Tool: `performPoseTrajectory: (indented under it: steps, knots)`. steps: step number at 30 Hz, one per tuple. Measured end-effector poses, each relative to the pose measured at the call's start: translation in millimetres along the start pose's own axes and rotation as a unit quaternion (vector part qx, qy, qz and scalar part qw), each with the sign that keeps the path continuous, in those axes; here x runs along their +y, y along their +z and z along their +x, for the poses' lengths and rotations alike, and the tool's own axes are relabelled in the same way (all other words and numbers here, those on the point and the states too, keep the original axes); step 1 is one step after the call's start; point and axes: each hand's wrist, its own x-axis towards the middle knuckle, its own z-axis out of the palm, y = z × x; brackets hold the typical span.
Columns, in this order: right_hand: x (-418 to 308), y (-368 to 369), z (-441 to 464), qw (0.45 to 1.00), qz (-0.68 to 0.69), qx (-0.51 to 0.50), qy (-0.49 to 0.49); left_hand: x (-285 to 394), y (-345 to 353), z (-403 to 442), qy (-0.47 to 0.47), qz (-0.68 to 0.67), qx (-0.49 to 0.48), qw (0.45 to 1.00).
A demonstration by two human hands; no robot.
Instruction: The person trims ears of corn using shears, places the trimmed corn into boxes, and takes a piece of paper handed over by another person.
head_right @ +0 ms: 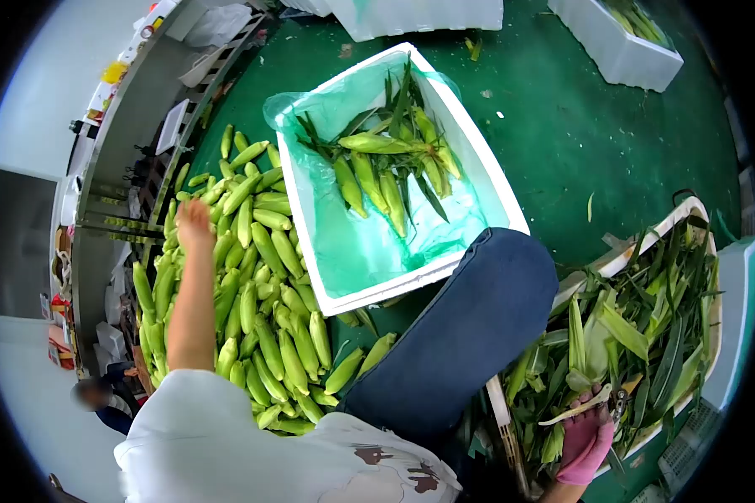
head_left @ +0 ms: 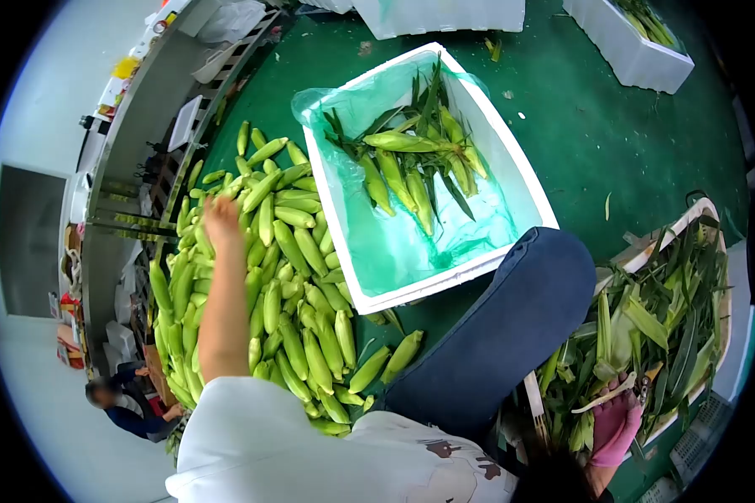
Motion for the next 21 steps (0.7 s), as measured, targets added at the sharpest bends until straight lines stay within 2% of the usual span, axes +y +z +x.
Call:
performPoseTrajectory:
  steps: [1,3,4,5,6,7,9,11,12,13,14,15,16,18,19,20,21]
  knots:
    - [-1,5,3,1.000,-0.003,0.008,0.014,-16,67,-22,-0.043,-0.044,-0.079,0.995]
    - [-7,16,3,0.999,-0.006,0.029,0.037,-84,176,-47,-0.063,0.091,-0.291,0.950]
    - [-12,23,-1,0.998,-0.013,0.040,0.038,-113,224,-69,-0.022,0.198,-0.424,0.884]
    - [-18,33,-7,0.998,-0.019,0.053,0.037,-167,264,-65,0.082,0.311,-0.475,0.819]
    - [-24,39,-12,0.997,-0.024,0.066,0.037,-174,301,-78,0.147,0.453,-0.491,0.730]
    - [-29,32,-20,0.995,-0.040,0.082,0.036,-235,326,-62,0.318,0.511,-0.464,0.649]
    - [-31,4,-40,0.981,-0.076,0.179,0.014,-244,370,-71,0.351,0.602,-0.432,0.572]
    - [-27,-6,-61,0.980,-0.062,0.187,0.001,-246,393,-75,0.280,0.701,-0.478,0.449]
    - [-25,-10,-68,0.981,-0.054,0.186,-0.004,-249,401,-77,0.182,0.762,-0.526,0.331]
    - [-23,-16,-71,0.981,-0.050,0.189,0.005,-264,388,-81,0.227,0.755,-0.510,0.345]
    - [-21,-22,-72,0.981,-0.045,0.189,0.015,-276,389,-80,0.238,0.771,-0.491,0.328]
    - [-17,-27,-71,0.981,-0.039,0.187,0.025,-266,392,-88,0.249,0.788,-0.469,0.311]
    - [-10,-17,-66,0.980,-0.008,0.200,0.001,-257,391,-94,0.270,0.778,-0.481,0.301]
    - [-7,-7,-56,0.982,0.006,0.188,0.020,-235,375,-107,0.309,0.759,-0.503,0.275]
    - [-8,5,-45,0.984,0.012,0.178,0.027,-227,364,-115,0.374,0.731,-0.496,0.284]
    - [-7,21,-36,0.967,0.011,0.253,0.017,-237,351,-113,0.368,0.680,-0.527,0.354]
    - [-8,25,-31,0.974,0.006,0.225,0.014,-250,339,-111,0.360,0.621,-0.554,0.422]
